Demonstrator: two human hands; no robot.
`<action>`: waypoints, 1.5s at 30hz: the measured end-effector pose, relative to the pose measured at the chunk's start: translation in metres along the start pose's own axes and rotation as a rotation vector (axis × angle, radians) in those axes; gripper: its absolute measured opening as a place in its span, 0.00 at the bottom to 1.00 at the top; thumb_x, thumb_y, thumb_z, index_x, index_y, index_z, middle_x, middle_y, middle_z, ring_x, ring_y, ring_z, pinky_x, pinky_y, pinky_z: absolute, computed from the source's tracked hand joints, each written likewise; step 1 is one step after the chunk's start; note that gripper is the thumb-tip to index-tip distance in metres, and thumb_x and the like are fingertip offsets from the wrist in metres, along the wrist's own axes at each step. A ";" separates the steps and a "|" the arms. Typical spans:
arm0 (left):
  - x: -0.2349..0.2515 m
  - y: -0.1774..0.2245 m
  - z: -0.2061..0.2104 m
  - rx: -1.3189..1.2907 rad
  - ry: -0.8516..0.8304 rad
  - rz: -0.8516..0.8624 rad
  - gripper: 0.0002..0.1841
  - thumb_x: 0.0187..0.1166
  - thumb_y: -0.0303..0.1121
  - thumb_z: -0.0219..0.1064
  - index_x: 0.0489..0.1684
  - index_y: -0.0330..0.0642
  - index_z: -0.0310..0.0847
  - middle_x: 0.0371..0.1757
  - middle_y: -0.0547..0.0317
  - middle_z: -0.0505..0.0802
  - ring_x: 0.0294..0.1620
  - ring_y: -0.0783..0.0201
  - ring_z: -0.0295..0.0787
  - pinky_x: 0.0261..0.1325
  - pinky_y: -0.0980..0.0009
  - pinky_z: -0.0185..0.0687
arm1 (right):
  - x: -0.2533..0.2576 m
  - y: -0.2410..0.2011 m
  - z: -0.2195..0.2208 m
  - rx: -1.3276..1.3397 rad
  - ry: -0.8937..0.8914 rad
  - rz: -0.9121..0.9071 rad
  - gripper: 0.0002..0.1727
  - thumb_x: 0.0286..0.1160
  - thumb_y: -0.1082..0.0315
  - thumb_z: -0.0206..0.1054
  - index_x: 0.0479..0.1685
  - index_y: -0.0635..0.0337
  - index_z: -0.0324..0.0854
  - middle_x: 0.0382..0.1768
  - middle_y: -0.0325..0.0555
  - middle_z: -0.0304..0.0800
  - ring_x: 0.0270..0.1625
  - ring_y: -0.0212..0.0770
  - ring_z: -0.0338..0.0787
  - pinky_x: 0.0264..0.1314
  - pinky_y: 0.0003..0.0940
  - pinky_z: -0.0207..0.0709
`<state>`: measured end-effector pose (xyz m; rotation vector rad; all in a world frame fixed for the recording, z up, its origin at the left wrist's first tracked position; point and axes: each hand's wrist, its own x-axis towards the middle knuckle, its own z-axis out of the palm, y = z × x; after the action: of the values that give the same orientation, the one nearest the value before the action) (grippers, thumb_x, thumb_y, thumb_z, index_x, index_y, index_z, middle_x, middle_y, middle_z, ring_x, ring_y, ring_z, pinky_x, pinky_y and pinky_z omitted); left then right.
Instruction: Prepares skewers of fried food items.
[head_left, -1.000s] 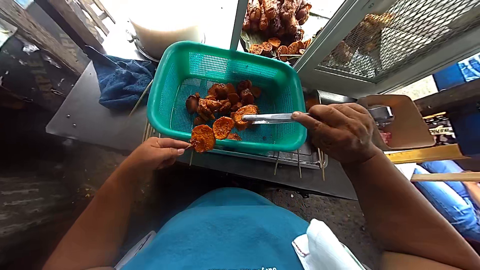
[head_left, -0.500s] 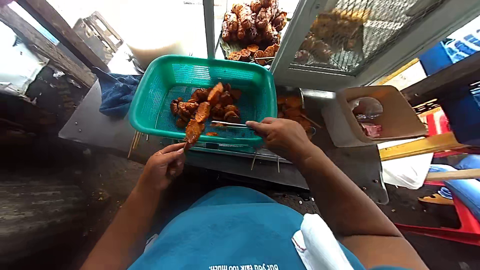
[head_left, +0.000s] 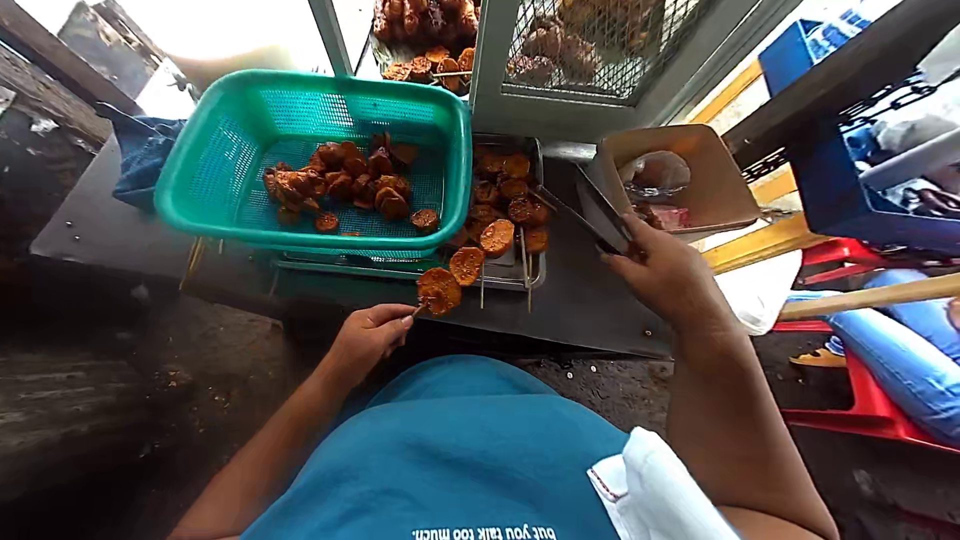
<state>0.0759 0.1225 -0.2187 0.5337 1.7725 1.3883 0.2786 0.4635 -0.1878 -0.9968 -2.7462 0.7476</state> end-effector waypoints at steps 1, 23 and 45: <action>0.008 -0.002 0.011 0.025 -0.002 -0.022 0.11 0.85 0.27 0.62 0.55 0.35 0.89 0.25 0.68 0.86 0.19 0.79 0.73 0.23 0.84 0.67 | -0.007 0.009 0.005 0.018 0.006 0.002 0.33 0.83 0.62 0.69 0.86 0.61 0.68 0.52 0.70 0.88 0.53 0.72 0.88 0.57 0.77 0.75; 0.001 -0.009 -0.114 0.636 0.347 -0.124 0.20 0.91 0.42 0.55 0.71 0.43 0.84 0.63 0.44 0.92 0.60 0.47 0.91 0.66 0.41 0.81 | -0.034 0.032 0.047 0.163 0.089 0.108 0.35 0.85 0.57 0.60 0.90 0.63 0.62 0.78 0.73 0.75 0.78 0.65 0.78 0.81 0.64 0.67; 0.067 -0.021 -0.323 0.778 0.516 -0.245 0.23 0.81 0.30 0.64 0.76 0.38 0.77 0.59 0.29 0.89 0.61 0.30 0.87 0.63 0.27 0.75 | 0.098 -0.232 0.078 -0.330 -0.197 -0.361 0.26 0.88 0.64 0.64 0.84 0.54 0.74 0.59 0.66 0.88 0.59 0.69 0.89 0.58 0.74 0.78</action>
<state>-0.2173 -0.0282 -0.2376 0.3372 2.7063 0.6516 0.0494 0.3403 -0.1462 -0.4592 -3.1637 0.3586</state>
